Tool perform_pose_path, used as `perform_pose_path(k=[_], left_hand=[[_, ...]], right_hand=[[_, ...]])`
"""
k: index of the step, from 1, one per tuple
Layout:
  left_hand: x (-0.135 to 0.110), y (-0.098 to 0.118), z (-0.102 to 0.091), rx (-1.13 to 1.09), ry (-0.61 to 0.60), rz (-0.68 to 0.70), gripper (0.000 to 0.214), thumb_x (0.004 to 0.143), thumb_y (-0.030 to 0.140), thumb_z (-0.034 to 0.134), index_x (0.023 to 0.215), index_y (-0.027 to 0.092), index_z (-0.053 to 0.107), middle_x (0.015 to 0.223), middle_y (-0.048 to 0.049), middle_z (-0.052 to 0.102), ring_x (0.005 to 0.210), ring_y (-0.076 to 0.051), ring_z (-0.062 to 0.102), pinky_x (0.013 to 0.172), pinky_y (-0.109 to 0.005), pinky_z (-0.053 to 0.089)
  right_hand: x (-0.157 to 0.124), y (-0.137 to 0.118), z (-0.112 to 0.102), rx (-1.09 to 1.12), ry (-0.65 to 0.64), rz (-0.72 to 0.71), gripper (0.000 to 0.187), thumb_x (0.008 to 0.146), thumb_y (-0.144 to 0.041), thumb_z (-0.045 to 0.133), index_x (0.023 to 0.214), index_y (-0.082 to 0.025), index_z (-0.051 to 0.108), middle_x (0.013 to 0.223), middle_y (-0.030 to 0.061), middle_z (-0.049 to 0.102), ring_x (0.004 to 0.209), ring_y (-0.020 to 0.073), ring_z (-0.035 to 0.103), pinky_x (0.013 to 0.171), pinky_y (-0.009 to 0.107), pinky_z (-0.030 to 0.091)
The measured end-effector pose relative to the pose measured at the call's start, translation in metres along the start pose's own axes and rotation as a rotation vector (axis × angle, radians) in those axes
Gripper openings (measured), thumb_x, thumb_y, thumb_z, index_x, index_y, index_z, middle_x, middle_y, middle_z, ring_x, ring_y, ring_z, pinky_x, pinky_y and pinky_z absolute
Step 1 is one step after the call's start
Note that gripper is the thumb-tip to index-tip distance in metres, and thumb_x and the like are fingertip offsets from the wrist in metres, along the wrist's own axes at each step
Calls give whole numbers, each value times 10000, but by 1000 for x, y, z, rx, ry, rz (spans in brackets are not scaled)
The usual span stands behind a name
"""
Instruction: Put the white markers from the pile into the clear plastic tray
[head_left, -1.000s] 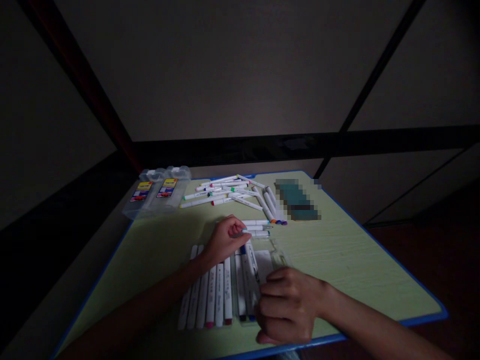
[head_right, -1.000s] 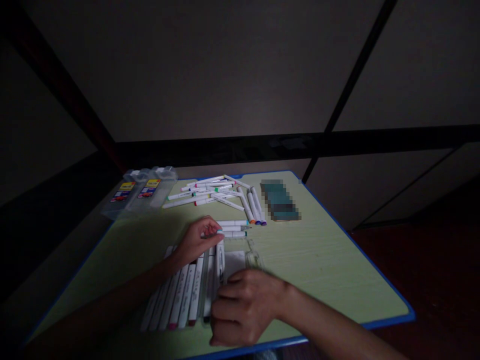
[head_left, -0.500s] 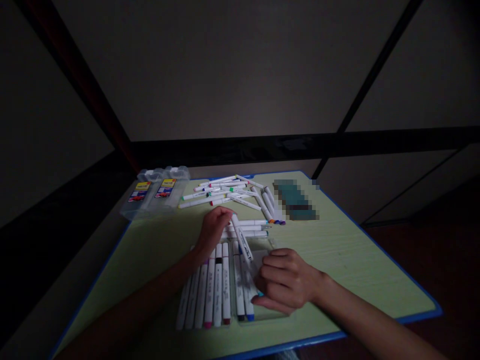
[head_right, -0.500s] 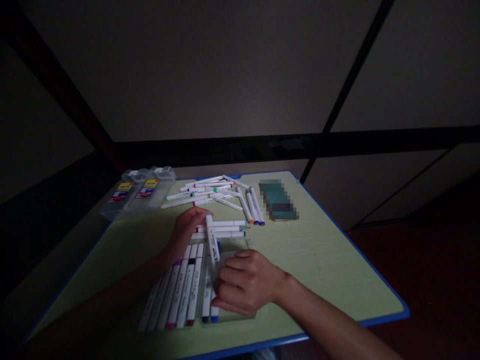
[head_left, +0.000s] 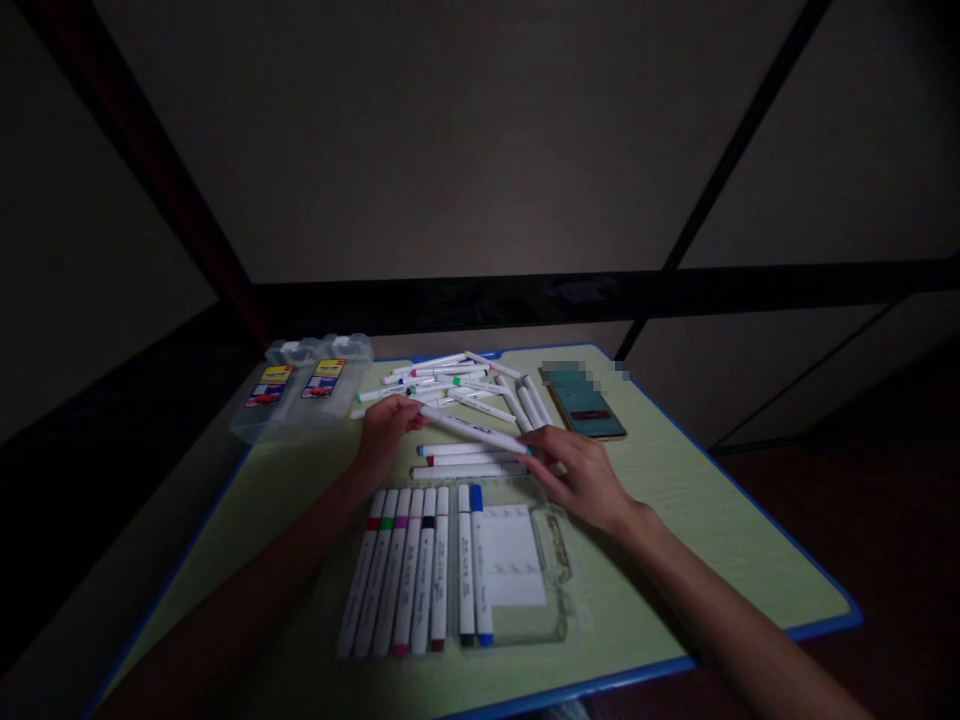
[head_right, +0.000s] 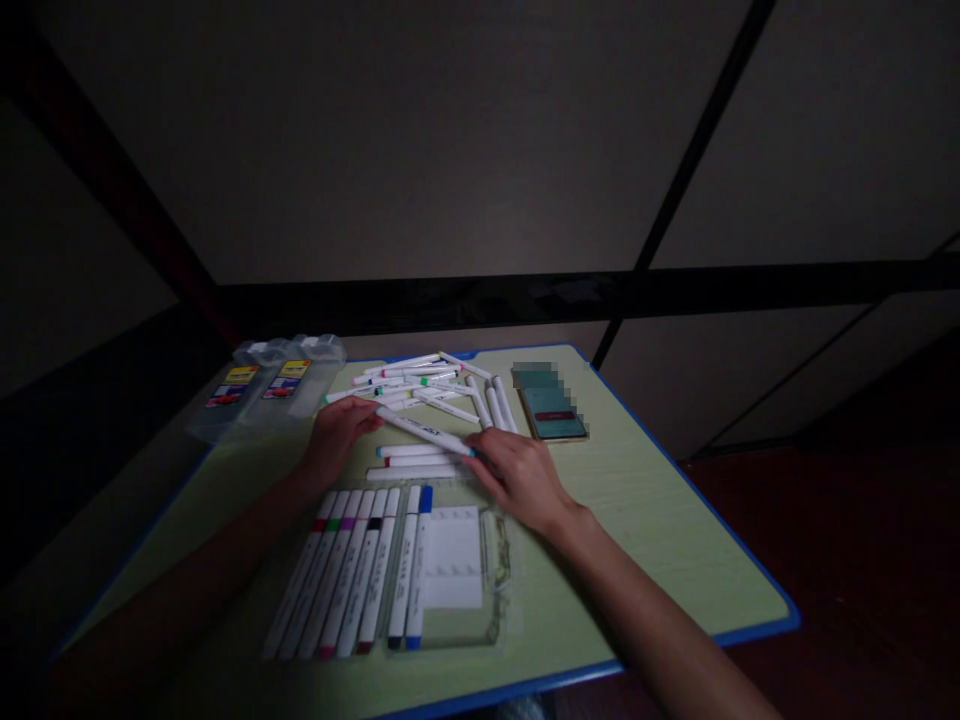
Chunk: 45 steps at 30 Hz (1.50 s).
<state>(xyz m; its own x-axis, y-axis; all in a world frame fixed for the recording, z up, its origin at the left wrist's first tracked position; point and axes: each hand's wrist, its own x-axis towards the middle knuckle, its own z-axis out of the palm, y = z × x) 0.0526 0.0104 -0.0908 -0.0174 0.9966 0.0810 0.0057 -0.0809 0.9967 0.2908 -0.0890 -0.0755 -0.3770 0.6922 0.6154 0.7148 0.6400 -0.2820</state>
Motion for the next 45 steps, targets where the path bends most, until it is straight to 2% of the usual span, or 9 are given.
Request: perform_pose_path(k=[7, 11, 15, 19, 27, 39, 45], left_hand=[[1, -2, -4, -96, -134, -127, 229, 563, 325, 674, 648, 119, 616, 647, -25, 645, 650, -152, 626, 696, -280, 483], [5, -7, -14, 121, -205, -75, 259, 480, 278, 749, 671, 137, 647, 718, -32, 669, 684, -164, 617, 685, -286, 482], [7, -13, -19, 260, -229, 14, 242, 472, 269, 758, 653, 145, 655, 701, -25, 673, 669, -151, 604, 662, -268, 475], [6, -15, -17, 246, -241, 14, 239, 461, 272, 756, 629, 146, 641, 665, -17, 672, 652, -159, 617, 650, -275, 490], [8, -11, -18, 285, -291, 11, 257, 510, 264, 715, 728, 134, 674, 706, -38, 688, 665, -173, 633, 664, -292, 494], [8, -14, -17, 291, -297, 64, 210, 510, 244, 695, 694, 146, 665, 648, -19, 667, 608, -147, 609, 597, -248, 477], [7, -15, -16, 314, -277, 118, 206, 505, 264, 688, 679, 153, 672, 706, -30, 672, 610, -142, 598, 586, -243, 476]], right_hand=[[0, 21, 9, 62, 90, 192, 129, 850, -241, 483, 894, -162, 574, 767, 41, 627, 611, 133, 584, 575, 241, 479], [0, 29, 14, 95, 86, 233, 130, 846, -224, 482, 906, -168, 583, 853, 58, 637, 694, 150, 612, 612, 254, 497], [-1, 33, 18, 104, 45, 242, 129, 831, -190, 488, 892, -151, 595, 839, 71, 628, 707, 163, 607, 621, 272, 492], [-3, 38, 22, 105, 15, 253, 134, 819, -177, 500, 903, -147, 600, 838, 74, 631, 705, 165, 602, 641, 286, 486], [-5, 41, 34, 82, -17, 275, 120, 790, -170, 550, 888, -146, 617, 799, 68, 645, 737, 181, 591, 668, 302, 471], [-3, 41, 34, 71, -41, 261, 132, 793, -153, 543, 897, -155, 624, 816, 66, 652, 758, 185, 578, 667, 303, 462], [-2, 41, 33, 63, -51, 253, 141, 797, -158, 533, 903, -159, 626, 804, 64, 652, 746, 186, 576, 662, 306, 462]])
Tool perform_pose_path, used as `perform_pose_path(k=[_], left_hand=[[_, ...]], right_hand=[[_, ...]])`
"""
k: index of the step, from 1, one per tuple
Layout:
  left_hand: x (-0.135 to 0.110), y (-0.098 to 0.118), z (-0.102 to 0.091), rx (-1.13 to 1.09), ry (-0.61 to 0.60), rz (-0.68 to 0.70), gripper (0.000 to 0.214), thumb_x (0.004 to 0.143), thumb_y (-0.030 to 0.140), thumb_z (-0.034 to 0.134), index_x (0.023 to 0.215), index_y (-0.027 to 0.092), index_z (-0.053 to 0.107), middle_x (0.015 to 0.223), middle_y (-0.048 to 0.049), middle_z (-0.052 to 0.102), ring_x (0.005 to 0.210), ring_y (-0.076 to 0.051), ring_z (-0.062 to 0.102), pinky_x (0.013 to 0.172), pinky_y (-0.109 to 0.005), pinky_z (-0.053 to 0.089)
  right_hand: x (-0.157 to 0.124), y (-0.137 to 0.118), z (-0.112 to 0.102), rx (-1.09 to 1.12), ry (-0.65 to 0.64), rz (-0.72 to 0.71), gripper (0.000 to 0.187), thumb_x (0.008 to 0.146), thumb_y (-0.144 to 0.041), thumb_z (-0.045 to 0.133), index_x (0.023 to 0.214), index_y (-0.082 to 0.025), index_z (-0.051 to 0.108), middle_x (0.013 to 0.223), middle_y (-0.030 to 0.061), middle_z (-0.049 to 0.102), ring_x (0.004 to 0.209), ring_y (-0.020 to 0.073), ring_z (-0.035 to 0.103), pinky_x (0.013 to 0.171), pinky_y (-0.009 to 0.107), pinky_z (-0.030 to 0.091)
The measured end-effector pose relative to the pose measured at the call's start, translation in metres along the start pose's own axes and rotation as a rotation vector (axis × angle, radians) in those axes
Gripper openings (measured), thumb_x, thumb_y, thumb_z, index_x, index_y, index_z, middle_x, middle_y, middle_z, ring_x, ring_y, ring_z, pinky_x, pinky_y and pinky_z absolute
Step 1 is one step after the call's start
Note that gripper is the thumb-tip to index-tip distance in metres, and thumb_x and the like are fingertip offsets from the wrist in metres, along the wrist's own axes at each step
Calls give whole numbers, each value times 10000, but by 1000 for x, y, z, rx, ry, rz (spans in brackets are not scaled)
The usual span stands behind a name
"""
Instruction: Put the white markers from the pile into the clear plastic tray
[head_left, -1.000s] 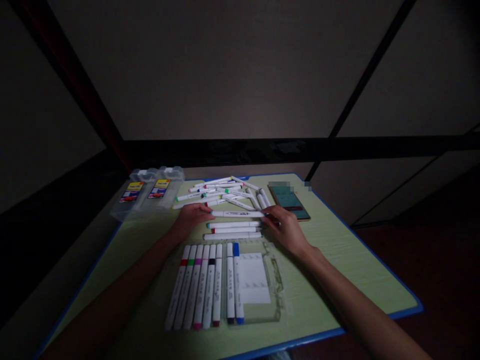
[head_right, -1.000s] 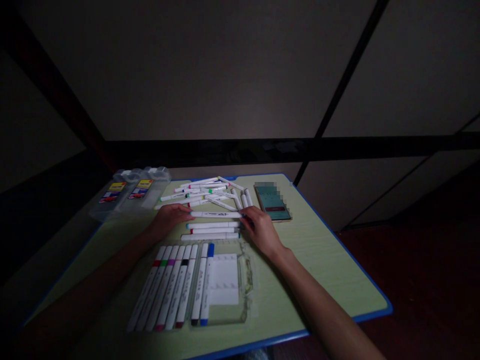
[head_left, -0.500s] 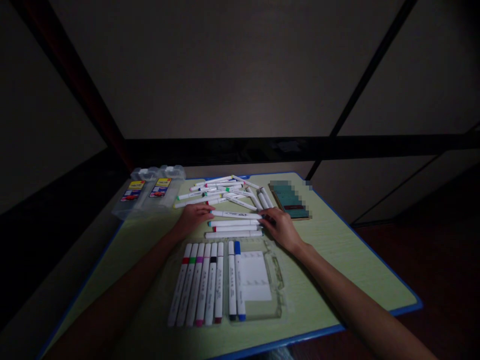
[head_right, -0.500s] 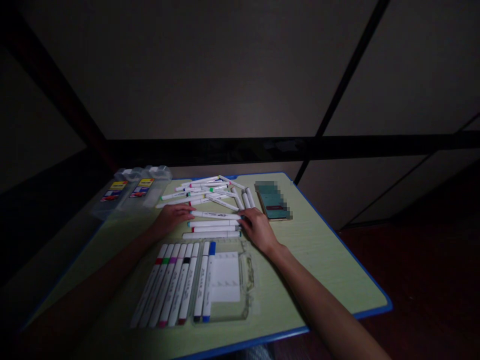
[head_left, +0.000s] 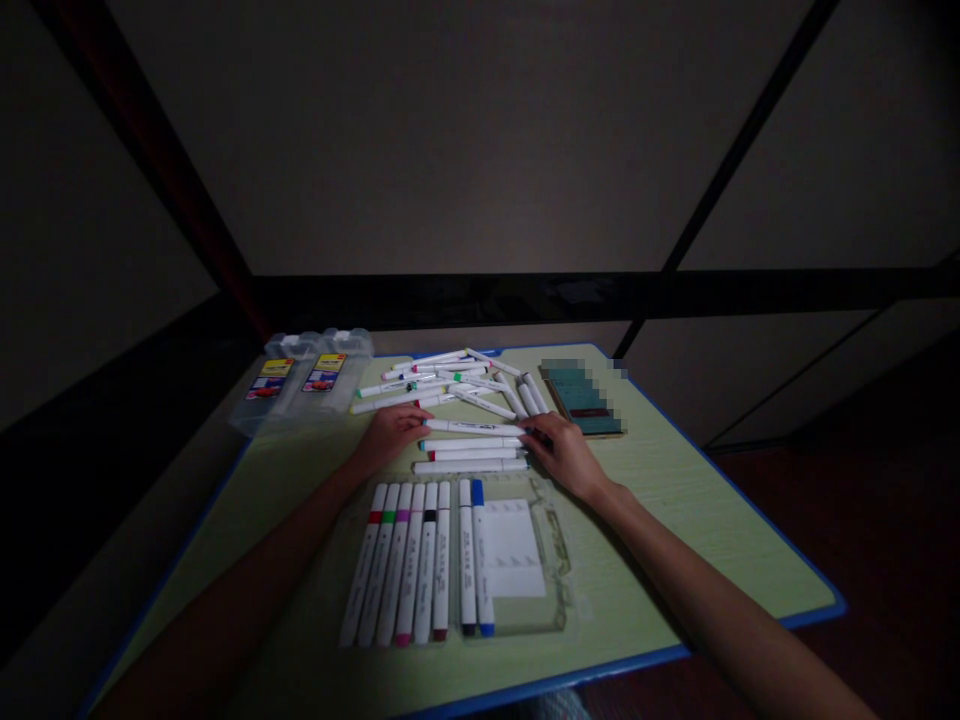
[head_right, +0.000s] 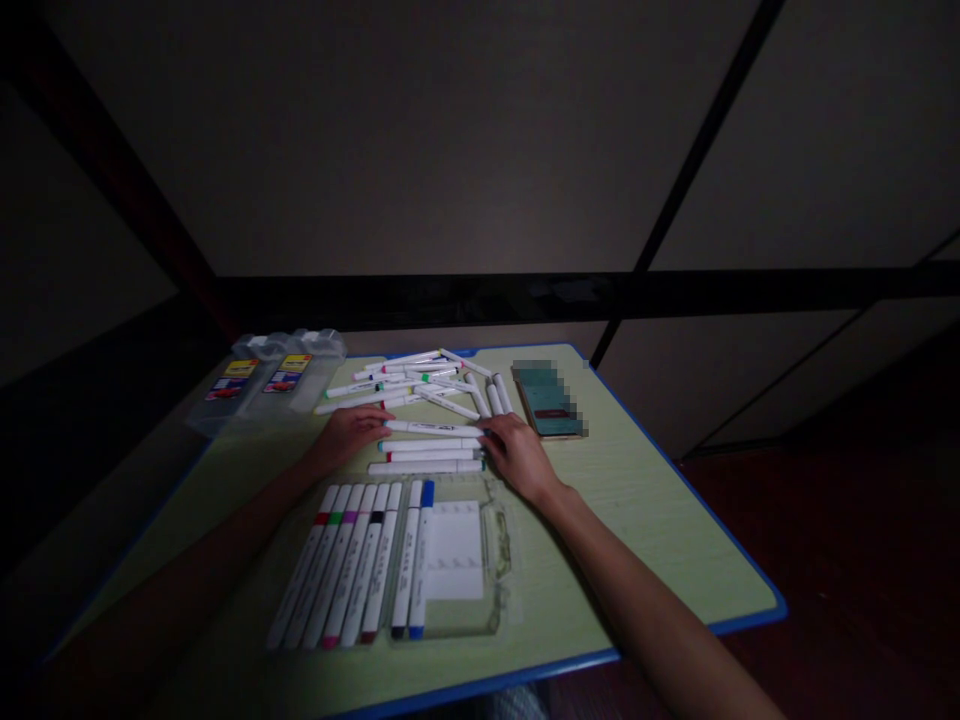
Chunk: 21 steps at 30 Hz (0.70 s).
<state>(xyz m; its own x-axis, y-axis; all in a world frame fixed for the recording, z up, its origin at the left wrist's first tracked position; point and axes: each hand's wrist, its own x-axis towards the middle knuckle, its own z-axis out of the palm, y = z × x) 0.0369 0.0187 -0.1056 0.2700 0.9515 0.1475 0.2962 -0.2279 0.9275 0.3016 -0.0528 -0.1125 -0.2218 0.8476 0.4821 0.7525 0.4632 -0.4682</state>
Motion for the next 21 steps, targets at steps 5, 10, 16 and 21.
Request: perform_pose_path(k=[5, 10, 16, 21], left_hand=[[0, -1, 1, 44, 19, 24, 216, 516, 283, 673, 685, 149, 679, 727, -42, 676, 645, -150, 601, 620, -252, 480], [1, -2, 1, 56, 34, 19, 197, 513, 271, 664, 669, 151, 675, 706, -41, 670, 640, -151, 592, 616, -255, 478], [0, 1, 1, 74, 28, 26, 172, 510, 257, 662, 653, 163, 672, 692, -29, 655, 648, -152, 578, 603, -251, 478], [-1, 2, 1, 70, 7, 25, 155, 508, 230, 664, 647, 160, 666, 690, -30, 640, 642, -149, 569, 581, -244, 472]], right_hand=[[0, 1, 0, -9, -9, -2, 159, 800, -155, 524, 922, -149, 626, 826, 77, 658, 763, 193, 573, 694, 321, 463], [0, 4, 2, -14, -11, -7, 173, 801, -154, 519, 934, -145, 629, 862, 88, 665, 818, 208, 573, 741, 340, 460], [-1, 7, 4, -16, -4, -13, 178, 795, -157, 527, 935, -160, 636, 884, 84, 671, 835, 211, 579, 761, 347, 458], [-1, 7, 4, -27, -4, -17, 178, 795, -155, 522, 929, -163, 640, 865, 77, 669, 824, 207, 580, 756, 348, 459]])
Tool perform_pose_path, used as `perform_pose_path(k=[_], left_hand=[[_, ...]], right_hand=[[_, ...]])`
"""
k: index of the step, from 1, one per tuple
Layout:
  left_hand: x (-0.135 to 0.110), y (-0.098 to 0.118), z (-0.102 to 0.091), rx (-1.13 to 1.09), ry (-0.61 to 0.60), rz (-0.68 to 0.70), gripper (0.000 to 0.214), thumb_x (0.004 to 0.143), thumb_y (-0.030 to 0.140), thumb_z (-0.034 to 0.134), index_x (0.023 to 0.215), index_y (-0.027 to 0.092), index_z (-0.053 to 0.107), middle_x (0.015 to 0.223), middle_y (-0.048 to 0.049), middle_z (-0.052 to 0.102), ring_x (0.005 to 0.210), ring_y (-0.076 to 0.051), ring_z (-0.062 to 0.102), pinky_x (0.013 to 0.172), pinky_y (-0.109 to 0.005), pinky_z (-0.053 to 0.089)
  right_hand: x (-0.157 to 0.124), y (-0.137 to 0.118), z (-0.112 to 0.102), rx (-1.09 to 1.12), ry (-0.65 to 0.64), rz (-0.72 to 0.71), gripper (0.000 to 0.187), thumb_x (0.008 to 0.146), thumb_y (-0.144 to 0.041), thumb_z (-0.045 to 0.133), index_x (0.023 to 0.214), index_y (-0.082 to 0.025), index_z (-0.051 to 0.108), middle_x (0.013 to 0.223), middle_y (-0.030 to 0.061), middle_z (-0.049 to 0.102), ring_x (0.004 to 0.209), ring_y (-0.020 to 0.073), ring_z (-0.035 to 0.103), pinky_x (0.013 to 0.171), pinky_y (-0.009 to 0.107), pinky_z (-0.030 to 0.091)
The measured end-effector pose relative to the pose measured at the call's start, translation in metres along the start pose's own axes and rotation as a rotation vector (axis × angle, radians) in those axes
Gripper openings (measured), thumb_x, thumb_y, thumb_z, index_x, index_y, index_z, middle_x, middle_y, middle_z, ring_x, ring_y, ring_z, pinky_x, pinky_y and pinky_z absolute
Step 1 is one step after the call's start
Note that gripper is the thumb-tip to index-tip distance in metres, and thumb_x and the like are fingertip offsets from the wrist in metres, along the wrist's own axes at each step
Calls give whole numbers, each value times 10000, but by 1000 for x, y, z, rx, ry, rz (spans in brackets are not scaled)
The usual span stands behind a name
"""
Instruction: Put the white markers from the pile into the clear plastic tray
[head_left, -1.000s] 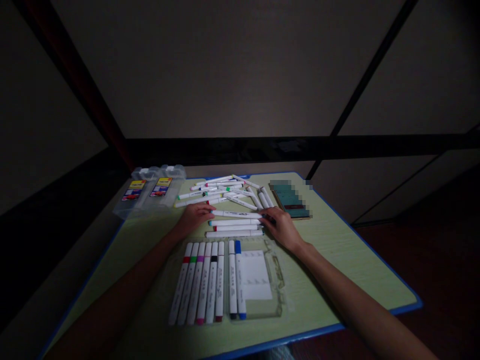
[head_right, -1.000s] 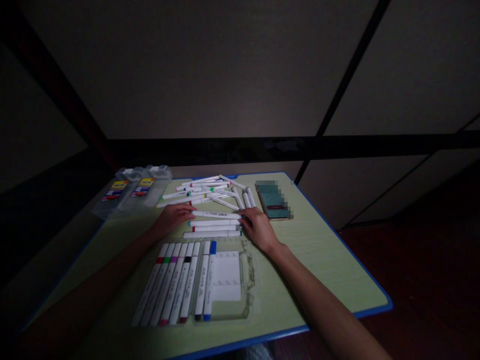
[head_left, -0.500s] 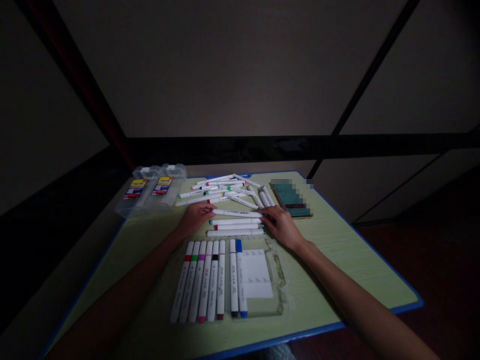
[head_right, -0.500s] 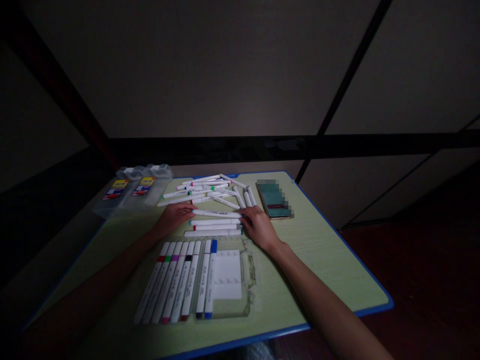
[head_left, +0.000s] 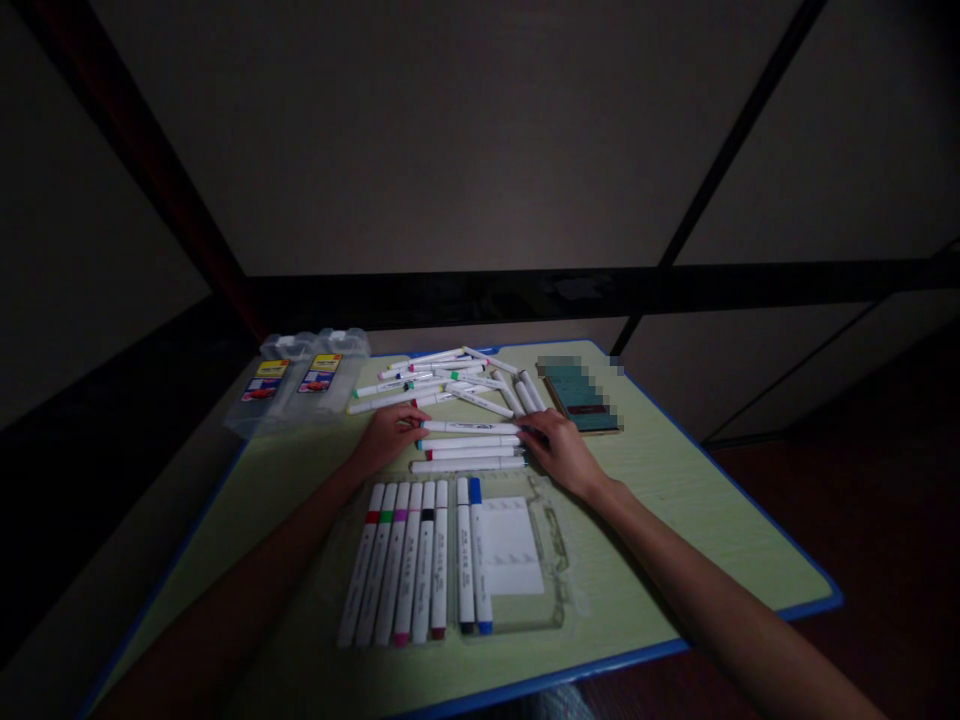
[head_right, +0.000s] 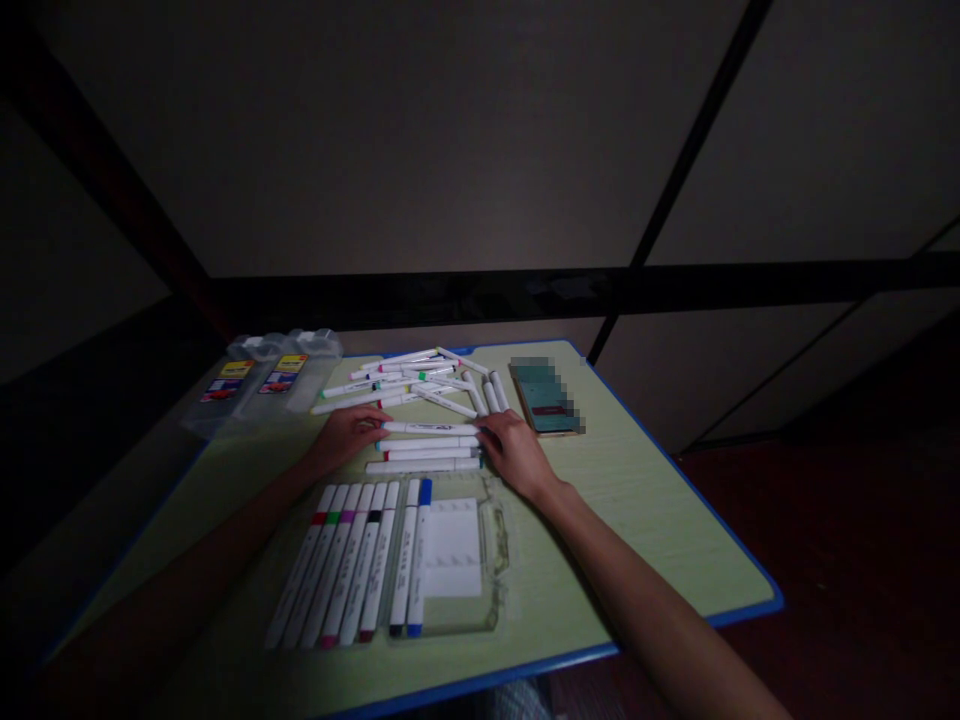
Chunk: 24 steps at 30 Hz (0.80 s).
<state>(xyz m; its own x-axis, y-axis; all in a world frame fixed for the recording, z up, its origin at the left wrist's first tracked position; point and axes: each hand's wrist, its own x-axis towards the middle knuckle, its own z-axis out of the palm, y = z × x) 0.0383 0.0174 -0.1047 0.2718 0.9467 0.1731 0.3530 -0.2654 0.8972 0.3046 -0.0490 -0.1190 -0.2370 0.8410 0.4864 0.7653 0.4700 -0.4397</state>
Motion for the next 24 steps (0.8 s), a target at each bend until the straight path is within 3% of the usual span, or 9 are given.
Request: perform_pose_path(k=[24], left_hand=[[4, -14, -1, 120, -82, 77, 165, 599, 231, 615, 722, 124, 637, 735, -43, 637, 681, -148, 581, 610, -247, 483]], right_hand=[[1, -5, -1, -18, -53, -24, 166, 845, -191, 468, 883, -170, 629, 856, 74, 654, 830, 208, 559, 779, 353, 439]])
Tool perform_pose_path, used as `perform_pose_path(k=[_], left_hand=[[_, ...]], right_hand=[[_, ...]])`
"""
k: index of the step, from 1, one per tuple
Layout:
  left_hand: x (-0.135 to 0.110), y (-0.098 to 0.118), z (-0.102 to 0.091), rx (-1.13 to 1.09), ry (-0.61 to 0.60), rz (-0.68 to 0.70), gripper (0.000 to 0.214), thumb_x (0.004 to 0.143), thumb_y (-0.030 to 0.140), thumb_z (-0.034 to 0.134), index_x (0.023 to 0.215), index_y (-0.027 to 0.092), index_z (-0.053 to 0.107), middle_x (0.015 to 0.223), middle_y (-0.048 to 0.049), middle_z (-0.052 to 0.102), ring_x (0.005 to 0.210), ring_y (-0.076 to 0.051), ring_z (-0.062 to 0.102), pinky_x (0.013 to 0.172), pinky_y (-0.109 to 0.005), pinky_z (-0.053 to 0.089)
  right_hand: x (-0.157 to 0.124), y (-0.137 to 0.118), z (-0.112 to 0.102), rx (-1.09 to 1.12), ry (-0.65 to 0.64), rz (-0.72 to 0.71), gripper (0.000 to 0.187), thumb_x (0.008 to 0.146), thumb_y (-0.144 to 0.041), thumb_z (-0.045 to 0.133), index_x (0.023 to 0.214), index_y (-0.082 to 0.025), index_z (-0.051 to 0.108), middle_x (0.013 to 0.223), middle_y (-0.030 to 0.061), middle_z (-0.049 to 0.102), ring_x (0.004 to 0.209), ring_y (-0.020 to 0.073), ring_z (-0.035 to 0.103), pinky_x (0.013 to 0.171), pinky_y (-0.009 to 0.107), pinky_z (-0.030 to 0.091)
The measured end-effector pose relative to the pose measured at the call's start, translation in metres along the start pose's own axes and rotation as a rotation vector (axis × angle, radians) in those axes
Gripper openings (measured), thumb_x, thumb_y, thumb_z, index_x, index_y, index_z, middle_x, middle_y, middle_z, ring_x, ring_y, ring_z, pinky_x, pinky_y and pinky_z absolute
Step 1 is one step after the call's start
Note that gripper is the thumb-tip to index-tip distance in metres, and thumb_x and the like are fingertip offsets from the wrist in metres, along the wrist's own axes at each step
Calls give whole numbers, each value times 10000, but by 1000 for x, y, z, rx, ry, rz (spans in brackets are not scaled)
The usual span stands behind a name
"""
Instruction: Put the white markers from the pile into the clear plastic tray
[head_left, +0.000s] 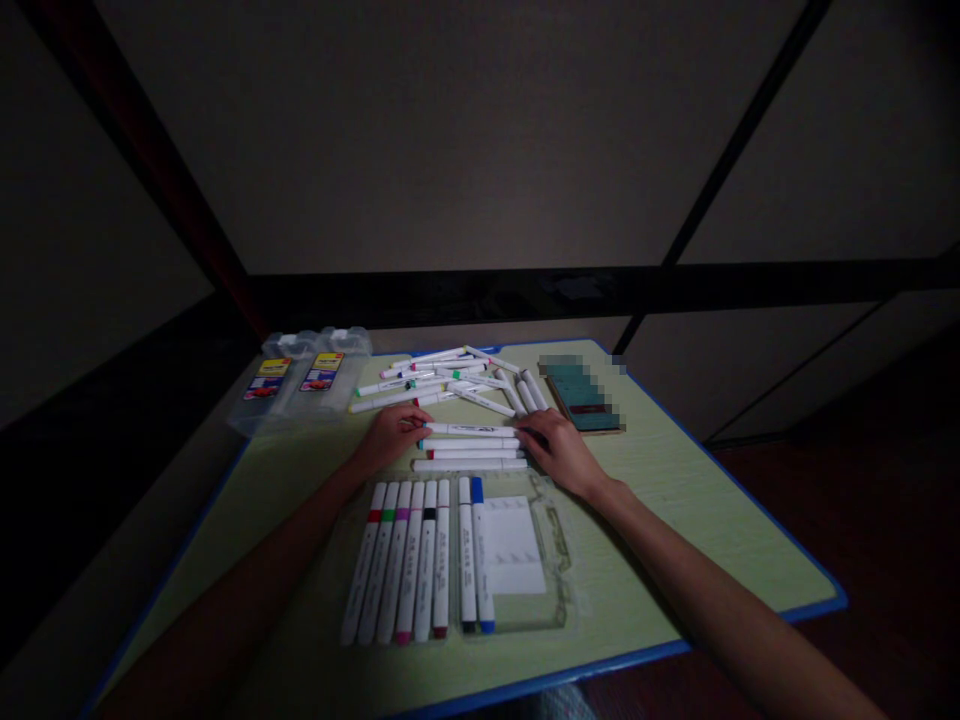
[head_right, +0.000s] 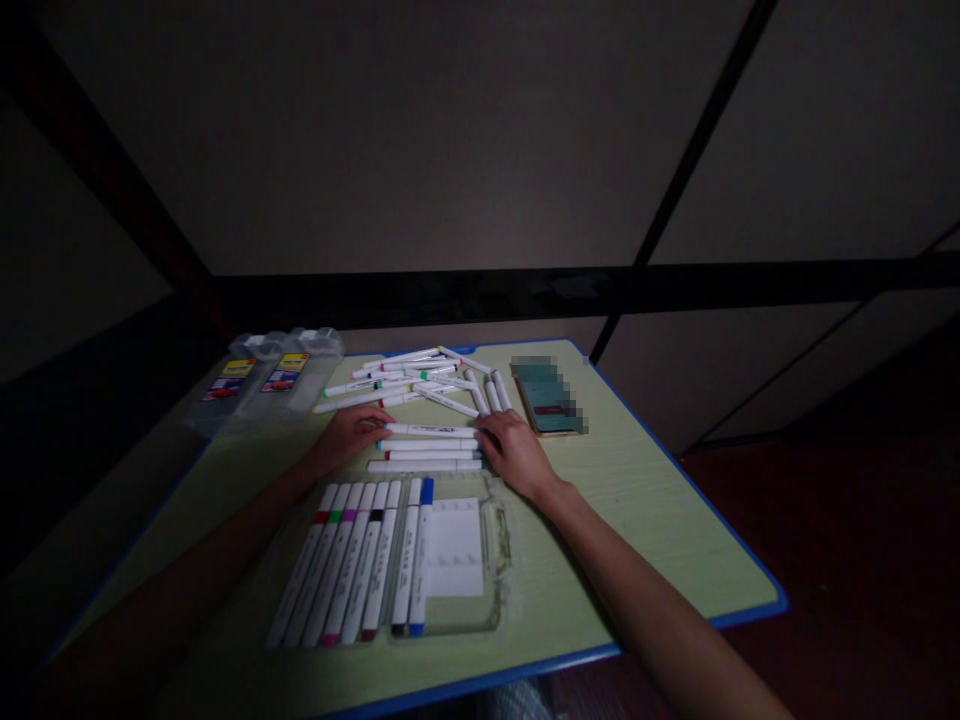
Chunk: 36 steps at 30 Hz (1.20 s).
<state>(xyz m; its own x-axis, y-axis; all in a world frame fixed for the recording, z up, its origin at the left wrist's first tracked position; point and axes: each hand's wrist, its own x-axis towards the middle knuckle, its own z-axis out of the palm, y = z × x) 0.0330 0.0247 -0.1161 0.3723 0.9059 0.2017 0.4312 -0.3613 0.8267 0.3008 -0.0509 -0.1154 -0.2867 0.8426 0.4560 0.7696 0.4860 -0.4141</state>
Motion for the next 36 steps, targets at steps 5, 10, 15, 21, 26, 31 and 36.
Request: perform_pose_path(k=[5, 10, 15, 21, 26, 31, 36], left_hand=[[-1, 3, 0, -2, -6, 1, 155, 606, 244, 607, 697, 121, 630, 718, -46, 632, 672, -151, 580, 602, -248, 477], [-1, 7, 1, 0, -16, 35, 168, 652, 277, 571, 662, 117, 622, 703, -53, 631, 669, -153, 578, 605, -249, 464], [-1, 5, 1, 15, -15, 45, 160, 660, 272, 561, 654, 125, 623, 685, -43, 633, 656, -147, 574, 598, -240, 455], [-1, 4, 1, 17, -19, 46, 161, 664, 271, 552, 649, 124, 616, 686, -43, 625, 655, -144, 566, 593, -236, 446], [-1, 5, 2, 22, -18, 36, 153, 662, 269, 551, 645, 129, 610, 674, -38, 619, 635, -139, 556, 581, -236, 440], [-1, 6, 2, 11, -18, 32, 160, 658, 277, 553, 636, 128, 608, 674, -41, 616, 639, -143, 558, 583, -239, 444], [-1, 6, 2, 10, -18, 30, 164, 663, 279, 549, 645, 128, 609, 676, -40, 616, 642, -140, 557, 589, -238, 443]], right_hand=[[0, 0, 0, 2, -8, -1, 169, 856, -208, 455, 869, -173, 621, 857, 73, 645, 830, 207, 551, 779, 355, 435], [0, -1, -1, -9, -21, 9, 179, 864, -236, 452, 866, -170, 619, 851, 71, 636, 833, 199, 543, 781, 342, 430], [1, -6, -4, -50, -18, 32, 234, 875, -325, 440, 867, -190, 632, 940, 71, 615, 901, 209, 514, 825, 367, 400], [2, -4, -2, -101, -52, 38, 338, 899, -390, 361, 1037, -218, 617, 1128, 83, 566, 1077, 243, 446, 908, 423, 341], [1, 1, 1, -121, -92, 33, 385, 916, -395, 298, 1096, -232, 597, 1226, 68, 536, 1159, 243, 403, 963, 449, 293], [1, 3, 3, -135, -109, 39, 391, 915, -401, 299, 1121, -231, 584, 1244, 55, 537, 1175, 248, 389, 973, 456, 280], [2, 4, 3, -136, -116, 31, 380, 908, -409, 326, 1101, -220, 594, 1191, 60, 571, 1141, 238, 421, 960, 431, 299]])
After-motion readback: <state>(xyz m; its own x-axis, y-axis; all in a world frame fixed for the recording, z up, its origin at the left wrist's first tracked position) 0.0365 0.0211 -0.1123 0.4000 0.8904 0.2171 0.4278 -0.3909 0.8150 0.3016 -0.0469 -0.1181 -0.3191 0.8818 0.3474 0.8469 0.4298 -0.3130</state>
